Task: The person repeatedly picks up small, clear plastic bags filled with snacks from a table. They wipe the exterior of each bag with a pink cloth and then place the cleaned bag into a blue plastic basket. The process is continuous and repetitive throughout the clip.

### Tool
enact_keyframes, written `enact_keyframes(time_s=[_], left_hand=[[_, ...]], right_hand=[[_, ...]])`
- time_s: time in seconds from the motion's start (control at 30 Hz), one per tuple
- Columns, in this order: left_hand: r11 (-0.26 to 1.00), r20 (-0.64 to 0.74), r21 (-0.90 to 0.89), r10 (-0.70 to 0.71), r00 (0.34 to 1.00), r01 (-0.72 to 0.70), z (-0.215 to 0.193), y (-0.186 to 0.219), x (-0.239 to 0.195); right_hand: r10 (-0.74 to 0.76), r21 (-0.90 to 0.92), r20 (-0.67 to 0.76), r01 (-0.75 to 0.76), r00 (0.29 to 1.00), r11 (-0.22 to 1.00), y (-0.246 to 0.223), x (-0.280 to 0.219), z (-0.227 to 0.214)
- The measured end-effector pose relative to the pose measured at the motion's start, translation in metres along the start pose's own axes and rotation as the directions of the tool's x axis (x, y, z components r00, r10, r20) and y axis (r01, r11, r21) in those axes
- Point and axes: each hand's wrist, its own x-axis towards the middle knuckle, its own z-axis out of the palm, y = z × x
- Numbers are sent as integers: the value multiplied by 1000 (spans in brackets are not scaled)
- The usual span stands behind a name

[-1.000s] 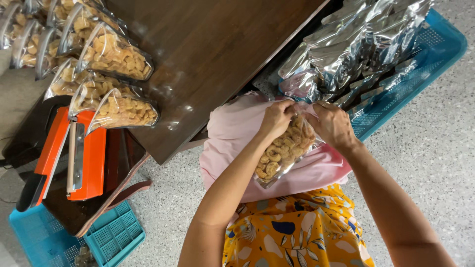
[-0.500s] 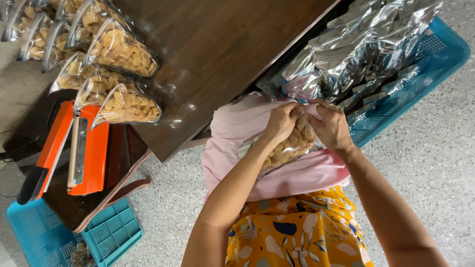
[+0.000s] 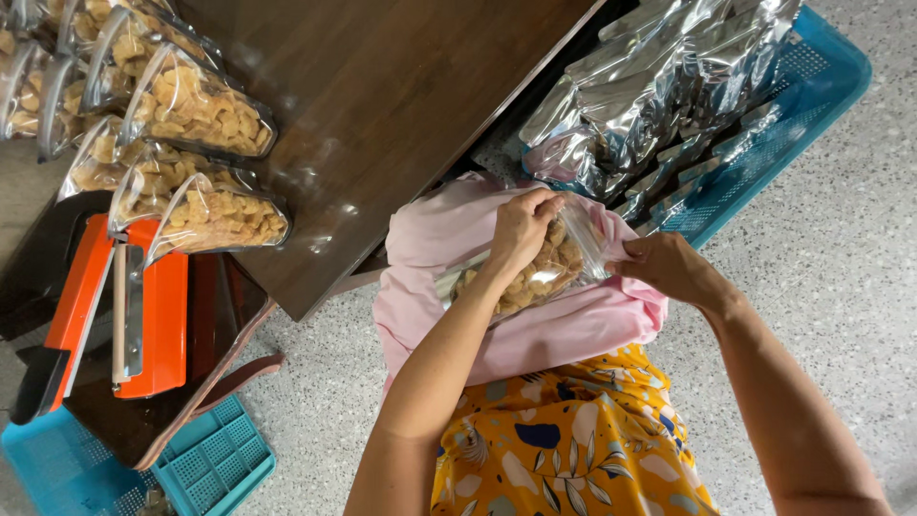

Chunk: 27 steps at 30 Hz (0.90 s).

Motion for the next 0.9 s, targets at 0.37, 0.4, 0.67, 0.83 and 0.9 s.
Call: enact_keyframes(time_s=[0.37, 0.4, 0.67, 0.83, 0.9], left_hand=[[640, 656, 557, 52, 753, -529, -50, 109, 3], [521, 672, 639, -21, 740, -566, -53, 119, -4], [744, 110, 655, 81, 991, -133, -249, 150, -34], [531, -151, 845, 351, 924, -63, -355, 114, -4], [424, -174, 906, 416, 892, -21, -381, 85, 9]], right_hand=[[-271, 175, -245, 318, 931, 932, -72, -12, -32], [-253, 269, -296, 334, 921, 904, -66, -12, -37], [469, 131, -300, -451, 831, 883, 96, -3, 35], [514, 344, -206, -430, 833, 835, 116, 2, 82], [511, 334, -178, -437, 841, 835, 113, 6, 84]])
